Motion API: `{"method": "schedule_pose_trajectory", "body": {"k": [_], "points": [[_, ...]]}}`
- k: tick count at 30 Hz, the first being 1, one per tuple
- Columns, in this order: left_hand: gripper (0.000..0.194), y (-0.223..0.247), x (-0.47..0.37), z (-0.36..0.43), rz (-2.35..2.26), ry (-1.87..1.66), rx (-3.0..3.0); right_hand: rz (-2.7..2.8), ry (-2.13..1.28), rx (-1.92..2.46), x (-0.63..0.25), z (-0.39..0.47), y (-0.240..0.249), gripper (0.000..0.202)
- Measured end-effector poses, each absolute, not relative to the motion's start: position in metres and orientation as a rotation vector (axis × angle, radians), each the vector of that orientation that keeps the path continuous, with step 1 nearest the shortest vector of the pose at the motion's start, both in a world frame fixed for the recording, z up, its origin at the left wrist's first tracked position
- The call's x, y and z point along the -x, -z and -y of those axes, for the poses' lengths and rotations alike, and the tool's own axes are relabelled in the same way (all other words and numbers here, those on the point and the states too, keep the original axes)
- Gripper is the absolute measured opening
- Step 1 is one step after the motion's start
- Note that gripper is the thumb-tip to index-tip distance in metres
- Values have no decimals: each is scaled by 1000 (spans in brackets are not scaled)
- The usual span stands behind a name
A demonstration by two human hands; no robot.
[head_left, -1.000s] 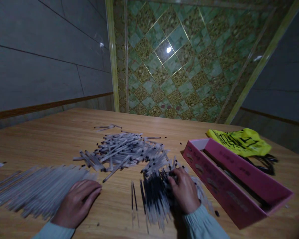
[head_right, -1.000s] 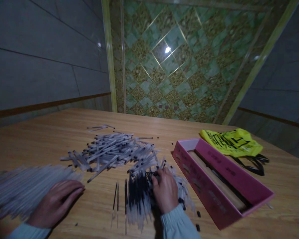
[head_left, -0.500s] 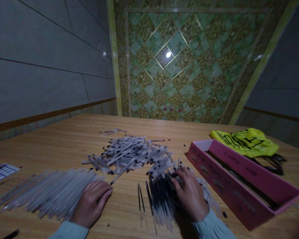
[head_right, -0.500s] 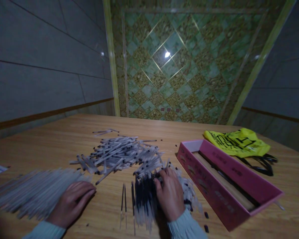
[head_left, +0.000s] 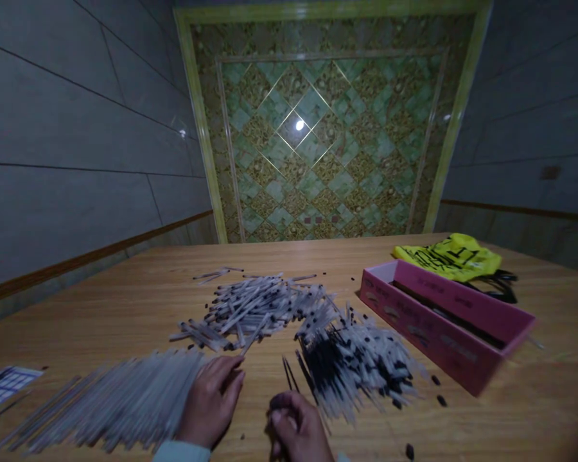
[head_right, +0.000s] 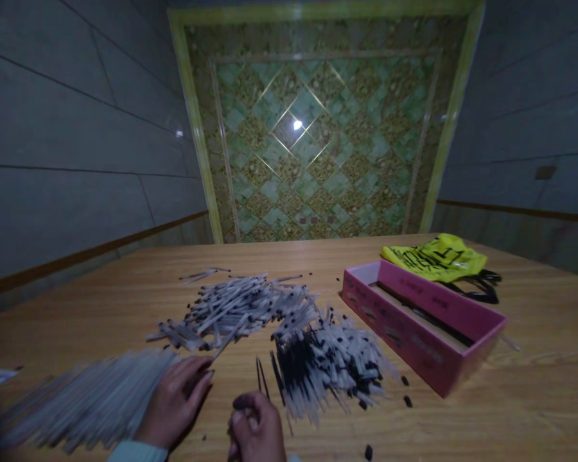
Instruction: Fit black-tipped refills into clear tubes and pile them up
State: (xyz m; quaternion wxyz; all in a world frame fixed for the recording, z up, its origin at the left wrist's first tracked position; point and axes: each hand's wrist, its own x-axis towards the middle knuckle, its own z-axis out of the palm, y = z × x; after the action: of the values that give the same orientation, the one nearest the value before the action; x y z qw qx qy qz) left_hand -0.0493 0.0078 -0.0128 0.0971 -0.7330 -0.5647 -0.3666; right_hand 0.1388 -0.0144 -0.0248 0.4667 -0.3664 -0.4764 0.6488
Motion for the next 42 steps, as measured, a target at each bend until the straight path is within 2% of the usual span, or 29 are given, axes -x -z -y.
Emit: {"method": "schedule_pose_trajectory", "body": {"k": [5, 10, 20, 24, 27, 31, 33, 42], "points": [[35, -7, 38, 2, 1704, 1323, 2146, 1322, -1499, 697, -133, 6, 46, 39], [49, -31, 18, 12, 1627, 1482, 2195, 1432, -1435, 735, -130, 5, 48, 33], [32, -64, 20, -33, 2010, 1124, 2030, 1512, -1453, 816, -129, 2, 40, 21], [35, -57, 35, -50, 2094, 998, 1970, 1522, -1411, 794, -127, -4, 48, 18], [26, -47, 36, -54, 2100, 819, 1998, 1508, -1406, 776, -127, -5, 50, 18], [36, -36, 30, -58, 2099, 607, 1999, 1523, -1386, 768, -129, -6, 47, 18], [35, -33, 27, -62, 2097, 544, 1976, 1533, -1383, 766, -130, -6, 46, 18], [21, -23, 23, -81, 2141, 541, 1974, 1575, -1345, 808, -130, -12, 60, 18]]}}
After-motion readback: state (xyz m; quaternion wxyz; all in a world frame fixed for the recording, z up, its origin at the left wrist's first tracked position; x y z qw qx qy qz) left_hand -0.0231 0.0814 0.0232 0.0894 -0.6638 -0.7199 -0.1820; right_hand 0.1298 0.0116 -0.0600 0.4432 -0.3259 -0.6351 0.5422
